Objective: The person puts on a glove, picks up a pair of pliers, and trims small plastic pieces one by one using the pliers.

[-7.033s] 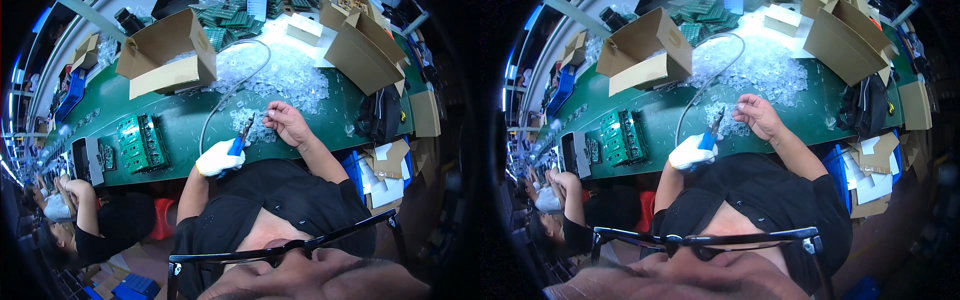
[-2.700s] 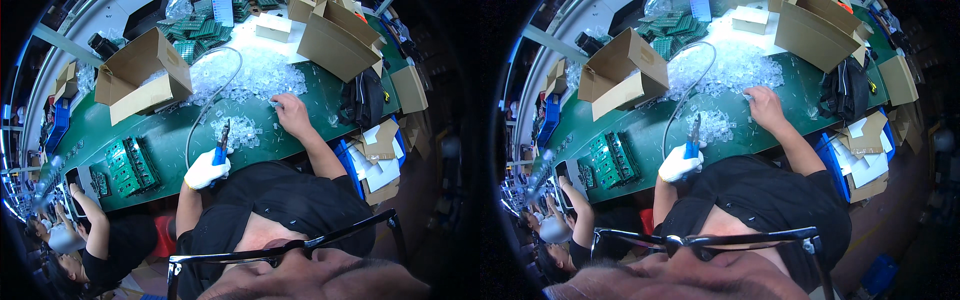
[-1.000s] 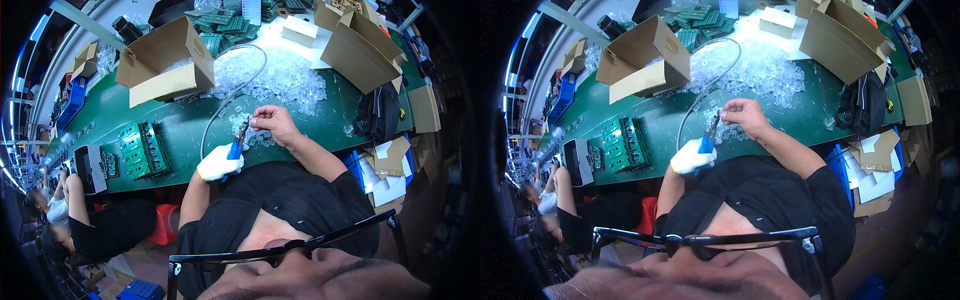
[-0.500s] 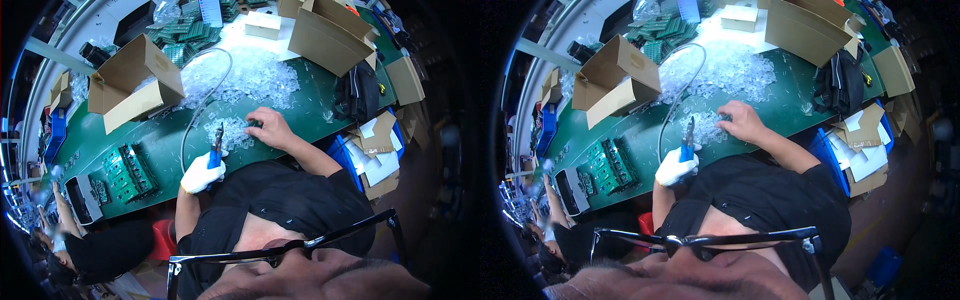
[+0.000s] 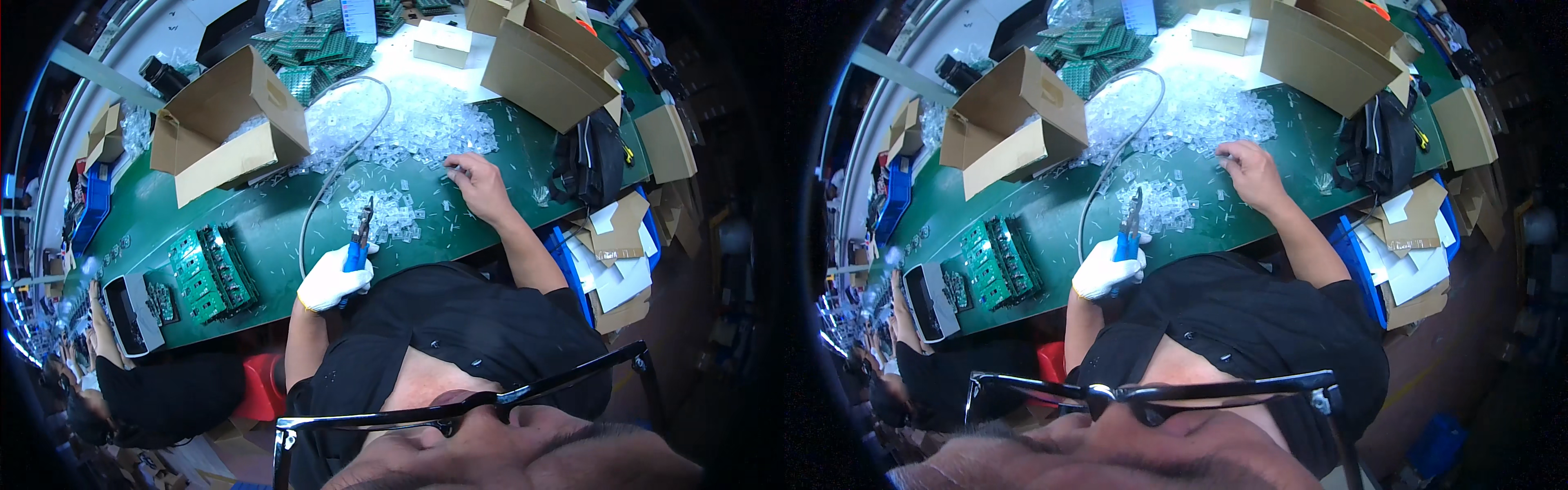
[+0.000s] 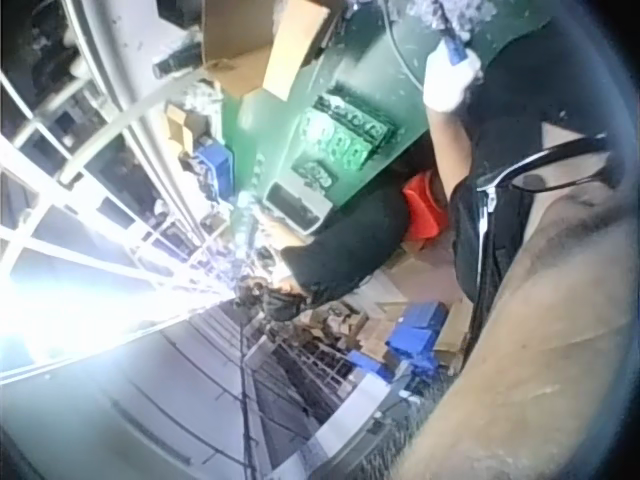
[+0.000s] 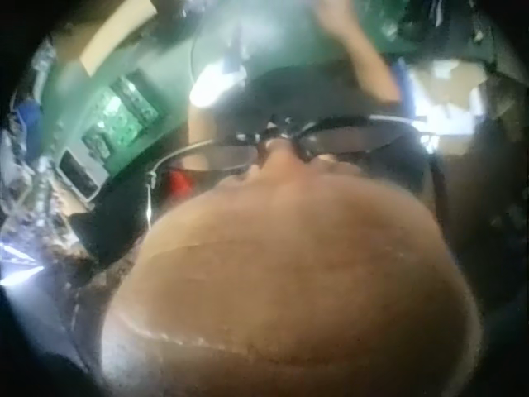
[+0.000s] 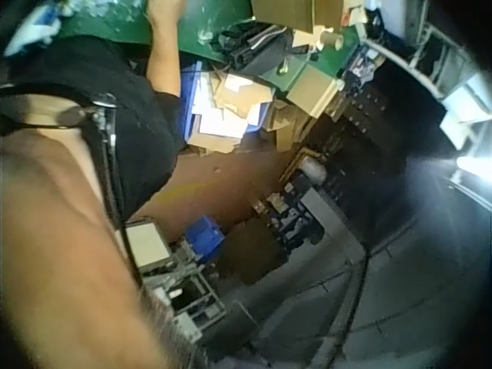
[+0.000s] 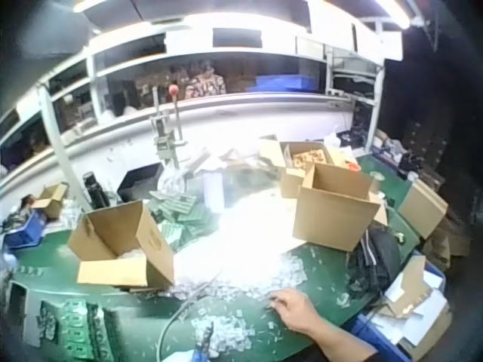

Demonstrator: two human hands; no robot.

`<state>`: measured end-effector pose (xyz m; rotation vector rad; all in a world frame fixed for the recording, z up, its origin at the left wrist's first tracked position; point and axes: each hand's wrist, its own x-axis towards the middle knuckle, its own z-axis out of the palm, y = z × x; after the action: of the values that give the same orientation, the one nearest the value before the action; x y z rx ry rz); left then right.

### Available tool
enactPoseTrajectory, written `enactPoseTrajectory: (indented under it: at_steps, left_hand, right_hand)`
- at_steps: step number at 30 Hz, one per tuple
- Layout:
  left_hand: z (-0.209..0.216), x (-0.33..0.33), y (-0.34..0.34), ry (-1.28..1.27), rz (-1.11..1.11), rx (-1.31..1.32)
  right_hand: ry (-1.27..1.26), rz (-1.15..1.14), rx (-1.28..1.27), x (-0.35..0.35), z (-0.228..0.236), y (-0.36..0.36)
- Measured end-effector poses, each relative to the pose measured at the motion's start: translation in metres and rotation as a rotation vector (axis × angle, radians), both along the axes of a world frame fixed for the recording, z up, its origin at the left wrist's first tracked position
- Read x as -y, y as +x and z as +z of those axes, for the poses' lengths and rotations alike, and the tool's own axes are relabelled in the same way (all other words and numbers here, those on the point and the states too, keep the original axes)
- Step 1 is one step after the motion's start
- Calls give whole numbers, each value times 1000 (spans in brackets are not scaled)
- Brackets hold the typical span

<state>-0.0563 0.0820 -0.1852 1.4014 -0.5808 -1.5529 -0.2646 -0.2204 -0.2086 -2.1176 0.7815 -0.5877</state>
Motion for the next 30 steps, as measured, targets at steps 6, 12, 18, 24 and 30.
enactPoseTrajectory:
  at_steps: [6, 12, 18, 24, 30]
  left_hand:
    - [1, 3, 1, -27, -49, 19]
    - [0, 0, -1, -28, -19, 14]
    - [0, -3, 1, -45, 4, -63]
    - [-3, -4, 2, -31, 5, -95]
    - [-2, -3, 5, -12, -12, -94]
  right_hand:
    - [1127, 162, 501, -22, -16, 29]
    - [1390, 234, 529, -47, -22, 56]
    - [1338, 206, 442, -59, -18, 69]
    - [1206, 198, 368, -64, -21, 72]
    - [1095, 198, 317, -70, -21, 73]
